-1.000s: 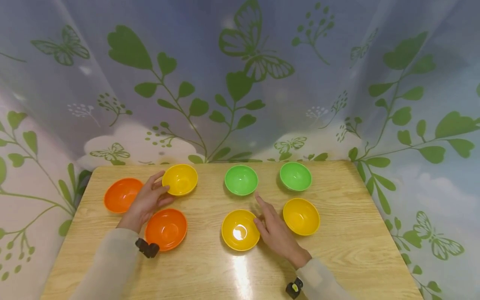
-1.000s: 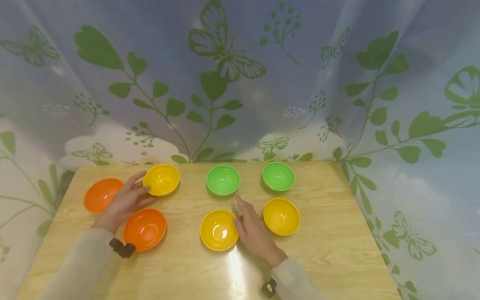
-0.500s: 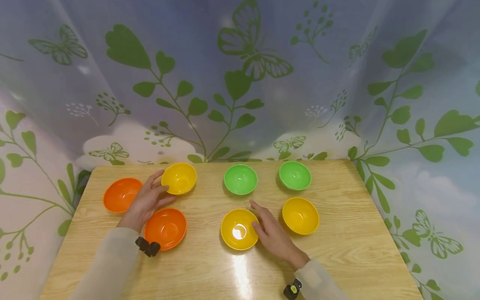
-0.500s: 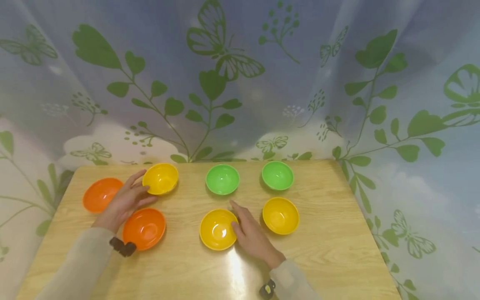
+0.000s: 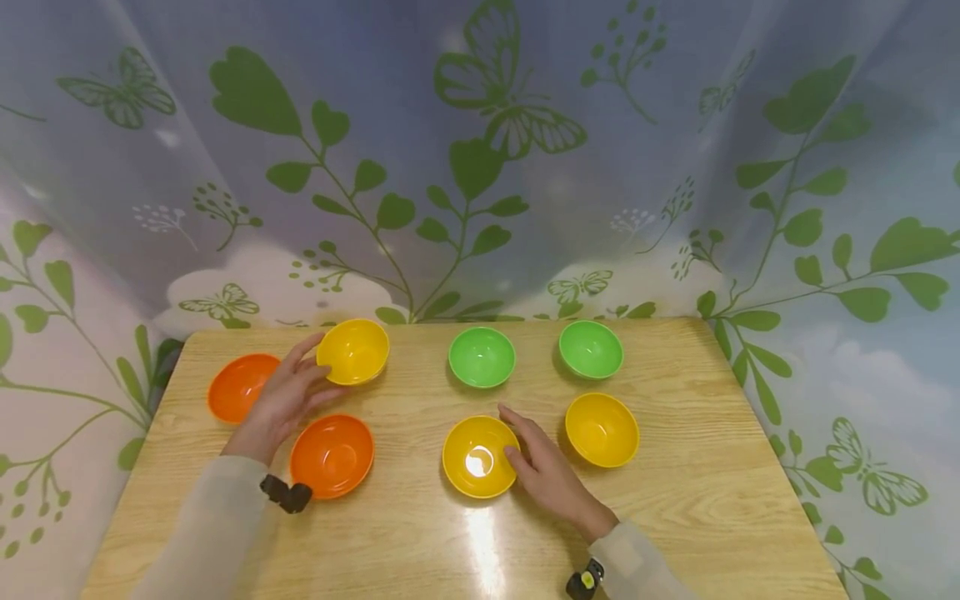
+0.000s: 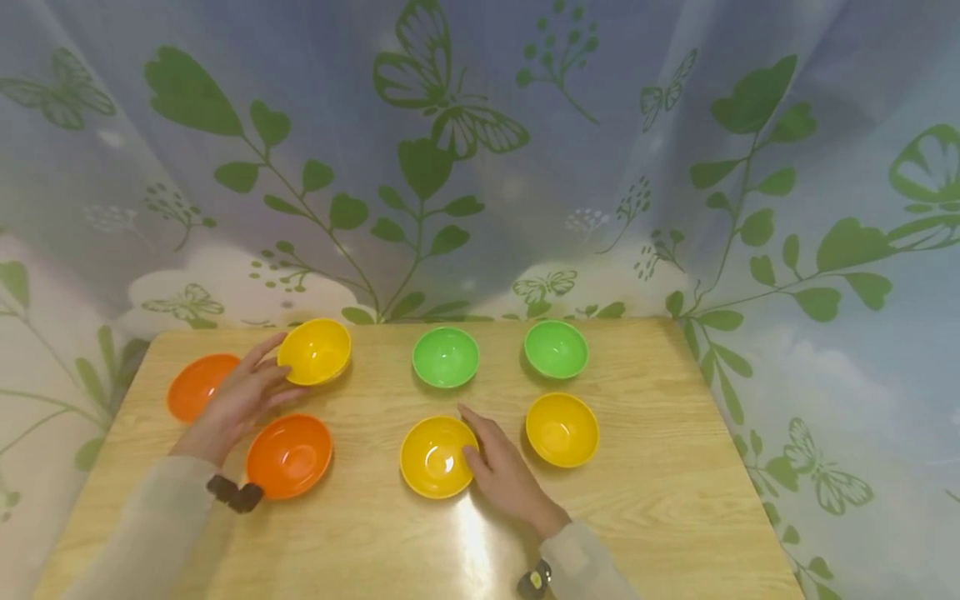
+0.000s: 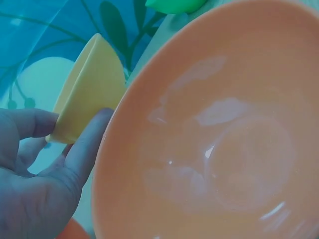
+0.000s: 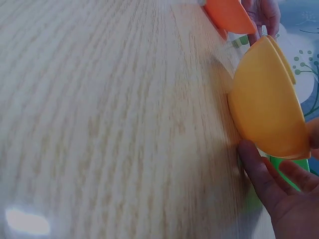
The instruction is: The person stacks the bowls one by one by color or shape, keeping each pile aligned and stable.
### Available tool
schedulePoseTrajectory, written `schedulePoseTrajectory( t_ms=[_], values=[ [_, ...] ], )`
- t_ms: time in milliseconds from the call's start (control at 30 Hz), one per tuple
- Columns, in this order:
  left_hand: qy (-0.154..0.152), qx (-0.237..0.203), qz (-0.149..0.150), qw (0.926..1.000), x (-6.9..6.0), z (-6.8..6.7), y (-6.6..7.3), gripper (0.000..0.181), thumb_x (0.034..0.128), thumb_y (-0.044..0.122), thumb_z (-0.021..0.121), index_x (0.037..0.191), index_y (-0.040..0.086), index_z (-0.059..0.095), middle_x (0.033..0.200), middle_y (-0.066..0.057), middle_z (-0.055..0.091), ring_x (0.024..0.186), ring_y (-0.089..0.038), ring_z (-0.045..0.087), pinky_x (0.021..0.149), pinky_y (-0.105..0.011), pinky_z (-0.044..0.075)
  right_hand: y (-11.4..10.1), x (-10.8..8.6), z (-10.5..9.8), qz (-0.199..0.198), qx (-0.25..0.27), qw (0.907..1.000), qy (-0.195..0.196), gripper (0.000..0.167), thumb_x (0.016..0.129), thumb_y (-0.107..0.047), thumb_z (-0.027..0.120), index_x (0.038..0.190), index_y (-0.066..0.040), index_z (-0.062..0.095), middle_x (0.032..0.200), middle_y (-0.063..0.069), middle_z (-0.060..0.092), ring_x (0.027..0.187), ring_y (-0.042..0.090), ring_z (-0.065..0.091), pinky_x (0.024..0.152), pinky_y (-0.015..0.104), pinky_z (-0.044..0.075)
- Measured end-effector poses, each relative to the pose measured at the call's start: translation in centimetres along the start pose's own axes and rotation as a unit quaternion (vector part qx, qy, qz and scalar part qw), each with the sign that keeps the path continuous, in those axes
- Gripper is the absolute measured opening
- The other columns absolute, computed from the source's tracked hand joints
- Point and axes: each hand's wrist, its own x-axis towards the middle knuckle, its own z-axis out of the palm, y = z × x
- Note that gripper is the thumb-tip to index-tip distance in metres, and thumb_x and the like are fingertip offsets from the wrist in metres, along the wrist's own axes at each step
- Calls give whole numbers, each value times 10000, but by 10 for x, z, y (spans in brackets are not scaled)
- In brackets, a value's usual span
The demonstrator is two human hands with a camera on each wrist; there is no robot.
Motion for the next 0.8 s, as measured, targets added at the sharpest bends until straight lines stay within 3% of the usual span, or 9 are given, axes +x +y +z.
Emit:
schedulePoseTrajectory(
  t_ms=[167,300,567,800],
  values=[
    [-122,473,24,9988,-4,1,2,712,1160,117,484,1761,344,175,1807,-205,184,1315,-216,640,1088,-353,623,2,-2,1,82,402,9991,-72,610,1113,-50,583,1685,-150,400,1726,96,440,1623,320,375,1357,576,299],
    [-245,649,23,9976,-8,3,3,705,1163,135,485,1762,338,173,1798,-219,207,1194,-128,697,1073,-341,631,1,-4,2,322,743,9965,-196,605,1115,-69,584,1679,-206,415,1742,67,418,1641,319,339,1373,577,261],
    [-485,924,177,9944,-14,11,7,708,1154,126,498,1762,312,187,1782,-228,236,1232,-153,685,1126,-429,594,3,-6,1,593,1175,9909,-281,595,1133,-117,569,1687,-242,393,1746,114,396,1570,383,442,1314,596,378],
    [-747,1101,333,9905,-20,21,7,698,1149,96,501,1760,270,212,1748,-253,275,1212,-165,687,1082,-422,632,8,-8,-2,685,1450,9860,-453,589,1140,-183,573,1694,-243,379,1748,127,392,1613,393,373,1355,616,282]
  ],
)
